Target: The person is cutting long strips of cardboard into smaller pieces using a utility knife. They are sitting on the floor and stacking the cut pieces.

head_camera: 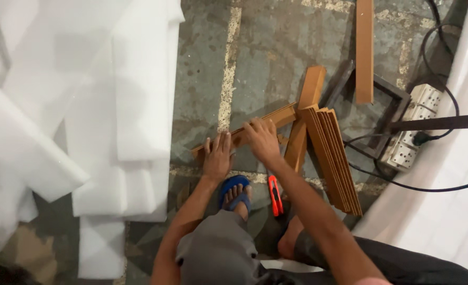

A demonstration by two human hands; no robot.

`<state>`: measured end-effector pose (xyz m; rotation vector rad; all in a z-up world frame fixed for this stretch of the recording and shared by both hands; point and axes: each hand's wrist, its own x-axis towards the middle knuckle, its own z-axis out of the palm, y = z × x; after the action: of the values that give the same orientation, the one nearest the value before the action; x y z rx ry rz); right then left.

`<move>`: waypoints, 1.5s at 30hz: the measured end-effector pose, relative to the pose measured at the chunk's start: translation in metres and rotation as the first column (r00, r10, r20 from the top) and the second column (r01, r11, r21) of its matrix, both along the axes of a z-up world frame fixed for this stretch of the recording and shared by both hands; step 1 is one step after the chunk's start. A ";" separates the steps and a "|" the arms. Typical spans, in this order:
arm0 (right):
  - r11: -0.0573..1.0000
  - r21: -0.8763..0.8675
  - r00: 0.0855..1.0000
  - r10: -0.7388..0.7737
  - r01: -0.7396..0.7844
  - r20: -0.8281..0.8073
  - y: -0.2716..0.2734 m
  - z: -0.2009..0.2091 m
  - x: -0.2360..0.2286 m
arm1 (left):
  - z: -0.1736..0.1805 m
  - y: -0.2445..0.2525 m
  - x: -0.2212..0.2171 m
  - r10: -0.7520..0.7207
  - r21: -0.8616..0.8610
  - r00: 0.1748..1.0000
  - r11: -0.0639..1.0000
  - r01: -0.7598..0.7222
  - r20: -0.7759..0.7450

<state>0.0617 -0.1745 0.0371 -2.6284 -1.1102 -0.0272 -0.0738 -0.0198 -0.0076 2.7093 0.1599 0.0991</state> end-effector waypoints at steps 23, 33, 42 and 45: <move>0.899 0.438 0.999 0.031 -0.018 -0.023 0.038 0.144 0.048 | 0.110 -0.006 0.031 0.116 -0.404 0.927 0.914 0.041 0.356; 0.934 0.357 0.964 0.067 0.031 -0.258 -0.008 0.229 0.005 | 0.211 -0.012 0.055 0.348 -0.765 0.914 0.640 -0.069 0.208; 0.764 0.640 0.843 0.396 -0.083 -0.364 -0.052 0.171 0.010 | 0.195 -0.016 0.046 0.151 -0.877 0.971 0.470 0.096 0.187; 0.734 0.679 0.821 0.404 -0.027 -0.404 -0.053 0.157 0.003 | 0.190 -0.026 0.040 0.138 -0.949 0.982 0.304 0.080 0.127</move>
<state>0.0652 -0.2279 0.1941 -1.7004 -0.9723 0.2981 -0.0335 -0.0460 0.1820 1.4283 0.1429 0.1935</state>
